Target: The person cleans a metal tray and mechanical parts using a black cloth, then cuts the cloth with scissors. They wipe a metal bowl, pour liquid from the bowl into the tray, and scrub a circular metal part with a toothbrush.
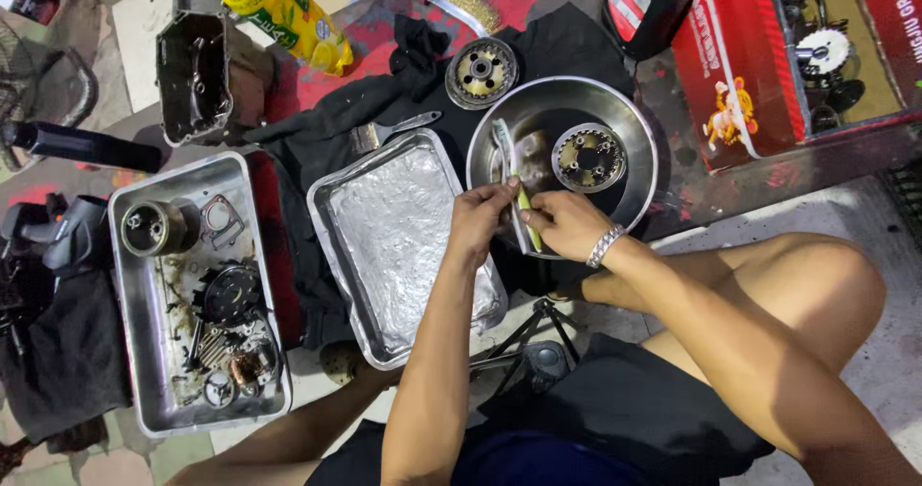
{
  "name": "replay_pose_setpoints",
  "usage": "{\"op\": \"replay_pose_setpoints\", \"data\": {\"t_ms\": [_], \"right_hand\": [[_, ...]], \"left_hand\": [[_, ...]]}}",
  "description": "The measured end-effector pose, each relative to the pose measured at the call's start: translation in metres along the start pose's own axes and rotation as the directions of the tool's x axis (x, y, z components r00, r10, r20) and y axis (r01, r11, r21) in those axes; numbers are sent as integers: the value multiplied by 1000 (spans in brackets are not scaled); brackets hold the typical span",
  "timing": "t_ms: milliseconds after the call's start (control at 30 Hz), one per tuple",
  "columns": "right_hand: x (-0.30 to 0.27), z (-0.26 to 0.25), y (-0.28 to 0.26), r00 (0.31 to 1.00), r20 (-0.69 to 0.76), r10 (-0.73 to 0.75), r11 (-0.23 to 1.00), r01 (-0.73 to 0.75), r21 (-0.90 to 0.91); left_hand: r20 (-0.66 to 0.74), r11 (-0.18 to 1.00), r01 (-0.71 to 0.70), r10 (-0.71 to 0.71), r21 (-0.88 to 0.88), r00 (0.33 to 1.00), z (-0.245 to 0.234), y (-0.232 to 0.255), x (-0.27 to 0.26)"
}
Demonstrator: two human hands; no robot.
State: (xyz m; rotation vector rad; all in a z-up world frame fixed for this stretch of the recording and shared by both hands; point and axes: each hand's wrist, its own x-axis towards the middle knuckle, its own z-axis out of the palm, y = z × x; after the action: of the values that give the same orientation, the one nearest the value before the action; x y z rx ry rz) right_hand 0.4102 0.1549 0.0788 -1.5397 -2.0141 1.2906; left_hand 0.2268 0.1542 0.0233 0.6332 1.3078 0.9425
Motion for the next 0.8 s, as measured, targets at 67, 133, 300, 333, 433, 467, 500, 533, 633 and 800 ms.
{"op": "replay_pose_setpoints", "data": {"t_ms": [67,133,300,333,433,467,500,533,633,800], "right_hand": [[1,1,-5,995,-3,-101,994,101,44],[2,-1,-10,990,121,66,996,-74,59],[9,-44,10,961,-271,54,982,-100,-161],[8,-62,23,922,-363,137,955,-220,-198],[9,-99,65,875,-466,129,812,-363,-458],[11,-104,78,869,-401,289,794,-452,-407],[13,-103,90,838,-323,441,760,-540,-362],[14,-99,101,826,-255,503,791,-558,-249],[14,-83,127,811,-87,578,816,-573,83],[5,-86,141,829,-74,555,822,-532,204]], "left_hand": [[72,1000,18,-19,11,997,-8,3,-4],[74,999,25,-27,37,997,-15,9,-6],[-226,830,-121,284,545,932,-43,34,5],[-250,775,-52,266,629,931,-50,39,10],[-285,614,84,236,785,929,-66,52,28],[-266,595,81,229,800,936,-68,54,32],[-246,575,78,222,815,943,-69,53,35],[-247,588,73,221,805,943,-67,52,39],[-259,633,82,193,770,946,-60,46,46],[-233,645,82,153,760,960,-56,44,43]]}}
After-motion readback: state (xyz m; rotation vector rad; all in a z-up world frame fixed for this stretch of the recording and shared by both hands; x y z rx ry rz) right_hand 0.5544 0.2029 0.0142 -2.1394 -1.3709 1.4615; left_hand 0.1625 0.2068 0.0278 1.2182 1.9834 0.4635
